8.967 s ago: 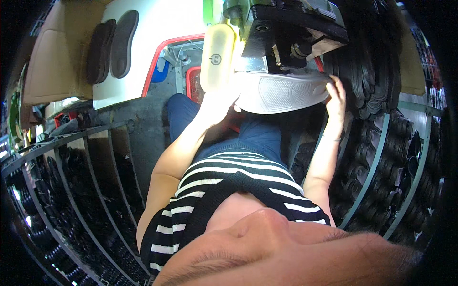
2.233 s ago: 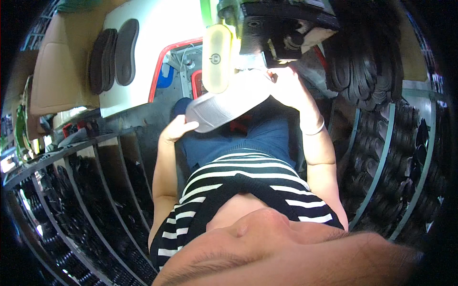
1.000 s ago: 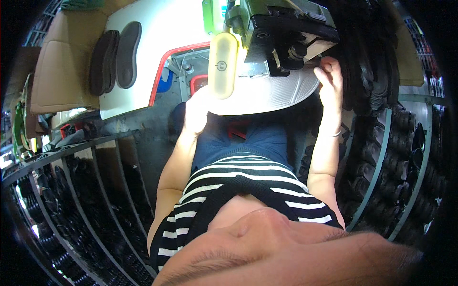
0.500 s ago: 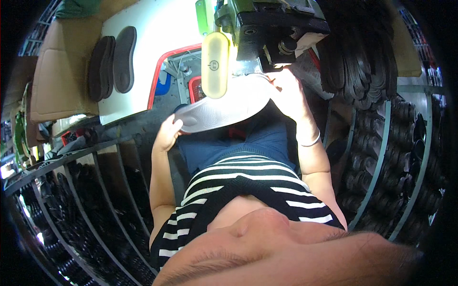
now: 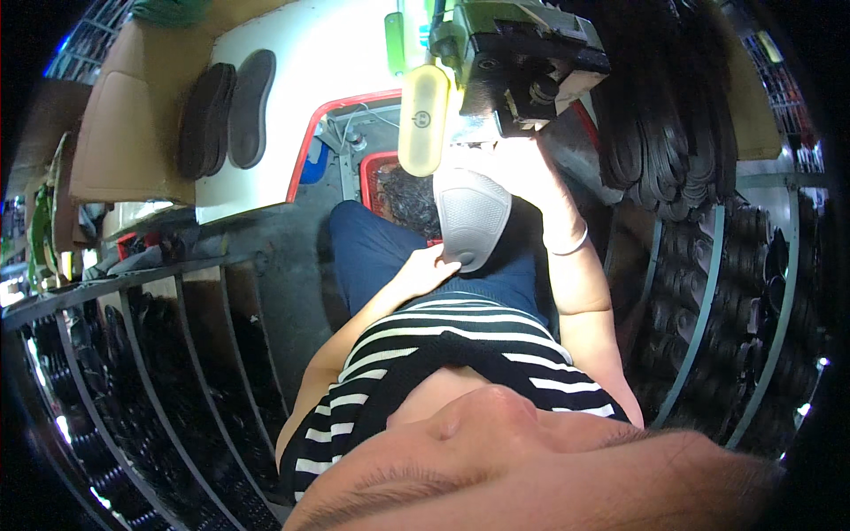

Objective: Processing shoe soles using a buffing or grinding machine in a factory setting.

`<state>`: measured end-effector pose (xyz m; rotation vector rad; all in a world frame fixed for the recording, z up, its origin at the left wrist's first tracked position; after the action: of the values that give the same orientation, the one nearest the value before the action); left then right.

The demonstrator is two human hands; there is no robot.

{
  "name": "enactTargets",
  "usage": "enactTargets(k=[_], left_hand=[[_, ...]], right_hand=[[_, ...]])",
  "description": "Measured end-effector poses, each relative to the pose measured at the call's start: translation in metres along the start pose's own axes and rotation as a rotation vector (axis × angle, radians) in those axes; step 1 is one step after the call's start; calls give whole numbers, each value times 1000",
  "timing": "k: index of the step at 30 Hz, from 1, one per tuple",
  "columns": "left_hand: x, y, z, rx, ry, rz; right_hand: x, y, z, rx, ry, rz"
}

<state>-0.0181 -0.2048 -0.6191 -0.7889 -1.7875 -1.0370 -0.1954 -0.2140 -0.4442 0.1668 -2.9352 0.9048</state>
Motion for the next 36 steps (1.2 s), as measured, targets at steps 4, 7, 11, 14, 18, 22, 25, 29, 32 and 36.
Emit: enactTargets(k=[4, 7, 11, 14, 18, 22, 25, 29, 32, 36], left_hand=[[-18, -14, 1, 93, 245, -76], [-34, -16, -51, 231, 204, -98], [-14, 33, -211, 776, 125, 47], [13, 53, -325, 1158, 141, -149], [-33, 60, -475, 1579, -221, 79], [-59, 48, -526, 1649, -372, -167], [-35, 46, -499, 1912, -631, -114], [54, 11, -344, 1741, -370, 518], [49, -37, -211, 835, 441, 417], [47, -74, -57, 151, 794, 52]], right_hand=[[7, 8, 18, 176, -294, 291], [47, 38, -11, 13, -514, 776], [123, 126, -58, 358, 133, 851], [149, 179, -76, 199, 547, 845], [162, 201, -43, -12, 518, 938], [166, 192, -37, 8, 451, 1085], [185, 200, -34, 22, 521, 1029], [179, 192, -50, 64, 500, 1141], [161, 197, -62, 287, 229, 1267], [88, 177, -90, 245, -69, 1001]])
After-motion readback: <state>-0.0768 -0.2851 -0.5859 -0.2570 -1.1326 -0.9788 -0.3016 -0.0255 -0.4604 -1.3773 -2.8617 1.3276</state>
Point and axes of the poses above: each hand's wrist, its own y-axis away from the middle knuckle, its own z-axis out of the palm, x = y × z, the point moved 6 cm from there along -y, towards the middle knuckle, and after that the axes turned 10 degrees about x, right-handed, at the moved point
